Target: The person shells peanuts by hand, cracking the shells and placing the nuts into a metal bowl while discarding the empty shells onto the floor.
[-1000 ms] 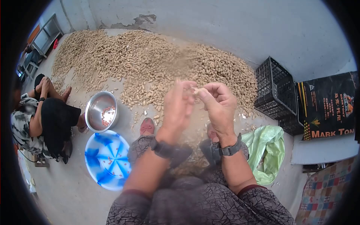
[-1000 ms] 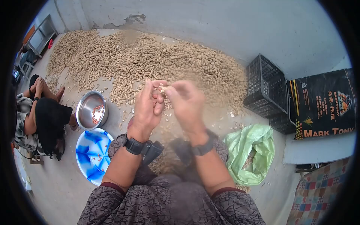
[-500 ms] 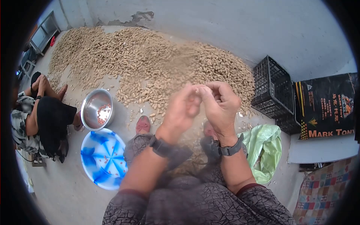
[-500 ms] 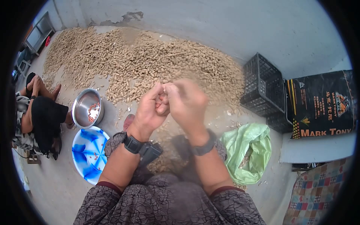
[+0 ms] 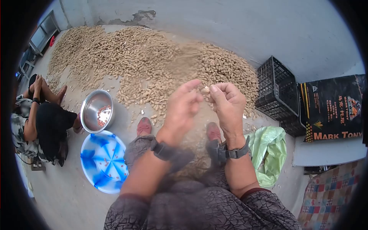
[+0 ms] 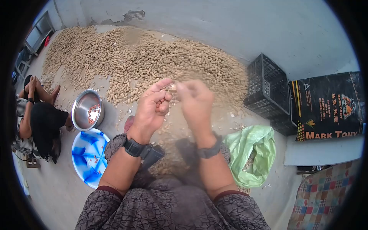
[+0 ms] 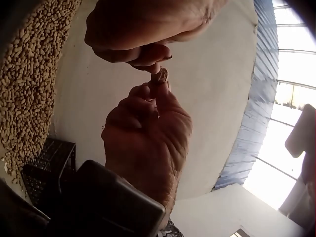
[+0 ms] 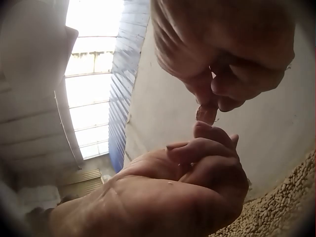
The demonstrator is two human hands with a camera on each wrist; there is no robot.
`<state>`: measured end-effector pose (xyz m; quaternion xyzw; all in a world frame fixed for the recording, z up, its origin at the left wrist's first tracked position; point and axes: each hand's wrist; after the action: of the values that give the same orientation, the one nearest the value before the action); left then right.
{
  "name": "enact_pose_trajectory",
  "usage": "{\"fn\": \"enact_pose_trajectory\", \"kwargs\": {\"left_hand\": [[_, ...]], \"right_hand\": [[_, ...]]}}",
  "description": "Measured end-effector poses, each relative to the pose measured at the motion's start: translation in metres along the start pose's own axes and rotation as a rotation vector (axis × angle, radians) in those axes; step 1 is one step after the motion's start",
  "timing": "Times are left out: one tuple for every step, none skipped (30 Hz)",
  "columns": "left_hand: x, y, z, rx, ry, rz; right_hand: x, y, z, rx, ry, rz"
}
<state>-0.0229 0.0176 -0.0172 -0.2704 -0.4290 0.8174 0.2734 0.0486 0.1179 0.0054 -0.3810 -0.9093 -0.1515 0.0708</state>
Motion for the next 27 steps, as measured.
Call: {"fn": "enact_pose_trajectory", "kwargs": {"left_hand": [[-0.002, 0.001, 0.002, 0.069, -0.025, 0.017], [-0.003, 0.005, 0.002, 0.067, -0.022, 0.028], [-0.002, 0.008, 0.003, 0.069, -0.024, -0.029], [-0.001, 0.007, 0.004, 0.072, -0.024, -0.095], [0.0, 0.004, 0.006, 0.075, -0.023, -0.108], [-0.005, -0.004, 0.01, 0.166, -0.03, -0.049], [-0.008, -0.008, 0.01, 0.256, -0.033, 0.018], [-0.007, -0.008, 0.007, 0.258, -0.03, 0.014], [-0.007, -0.008, 0.003, 0.393, -0.088, -0.023], [-0.006, -0.008, 0.0, 0.53, -0.149, -0.06], [-0.005, -0.008, -0.002, 0.533, -0.149, -0.057], [-0.003, -0.008, -0.004, 0.533, -0.16, -0.08], [-0.003, -0.007, -0.006, 0.532, -0.168, -0.103], [-0.004, -0.006, -0.007, 0.53, -0.159, -0.095], [-0.004, -0.007, -0.006, 0.478, -0.162, -0.071], [-0.002, -0.009, -0.003, 0.43, -0.175, -0.055], [-0.002, -0.009, 0.0, 0.432, -0.175, -0.055], [-0.002, -0.009, 0.002, 0.48, -0.194, -0.066], [-0.003, -0.008, 0.003, 0.528, -0.21, -0.076], [-0.003, -0.009, 0.005, 0.527, -0.209, -0.075], [-0.004, -0.011, 0.008, 0.601, -0.24, -0.053], [-0.004, -0.012, 0.009, 0.675, -0.268, -0.029], [-0.003, -0.011, 0.009, 0.674, -0.265, -0.025], [-0.003, -0.01, 0.009, 0.682, -0.287, -0.089], [-0.004, -0.008, 0.009, 0.691, -0.306, -0.15], [-0.004, -0.006, 0.007, 0.691, -0.297, -0.141], [-0.004, -0.005, 0.006, 0.667, -0.292, -0.15]], "right_hand": [[0.0, 0.001, -0.001, 0.035, -0.02, -0.022], [-0.002, 0.001, -0.001, 0.071, -0.044, -0.048], [-0.003, 0.0, -0.001, 0.071, -0.049, -0.052], [-0.004, 0.001, -0.001, 0.062, -0.068, -0.062], [-0.001, 0.003, -0.002, 0.054, -0.079, -0.064], [0.0, 0.003, -0.005, 0.054, -0.069, -0.051], [-0.001, 0.004, -0.007, 0.045, -0.065, -0.047], [-0.003, 0.003, -0.008, 0.035, -0.063, -0.051], [-0.004, 0.002, -0.008, 0.035, -0.064, -0.052], [-0.005, 0.0, -0.007, 0.075, -0.074, -0.051], [-0.005, -0.003, -0.007, 0.115, -0.086, -0.049], [-0.006, -0.005, -0.007, 0.118, -0.092, -0.05], [-0.006, -0.006, -0.008, 0.119, -0.072, -0.052], [-0.008, -0.006, -0.009, 0.118, -0.056, -0.055], [-0.01, -0.005, -0.013, 0.116, -0.063, -0.057], [-0.01, -0.006, -0.018, 0.143, -0.073, -0.085], [-0.011, -0.007, -0.021, 0.169, -0.087, -0.114], [-0.01, -0.006, -0.016, 0.168, -0.091, -0.116], [-0.008, -0.004, -0.007, 0.037, -0.009, -0.127], [-0.006, -0.003, -0.003, -0.095, 0.078, -0.137], [-0.005, -0.001, -0.004, -0.096, 0.077, -0.137], [-0.005, 0.0, -0.008, -0.088, 0.091, -0.169], [-0.005, 0.001, -0.009, -0.079, 0.102, -0.204], [-0.004, 0.003, -0.009, -0.077, 0.096, -0.208], [-0.003, 0.005, -0.007, -0.067, 0.084, -0.25], [-0.004, 0.006, -0.005, -0.057, 0.069, -0.292], [-0.007, 0.006, -0.007, -0.057, 0.059, -0.295]]}}
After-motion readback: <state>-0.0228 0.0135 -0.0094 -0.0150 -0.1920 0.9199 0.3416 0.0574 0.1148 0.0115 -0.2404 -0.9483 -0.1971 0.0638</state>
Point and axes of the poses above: each hand's wrist, its own x-axis towards the middle knuckle, its own y-axis out of the back of the hand, z = x × y, and after that the axes turned 10 degrees about -x, right-handed
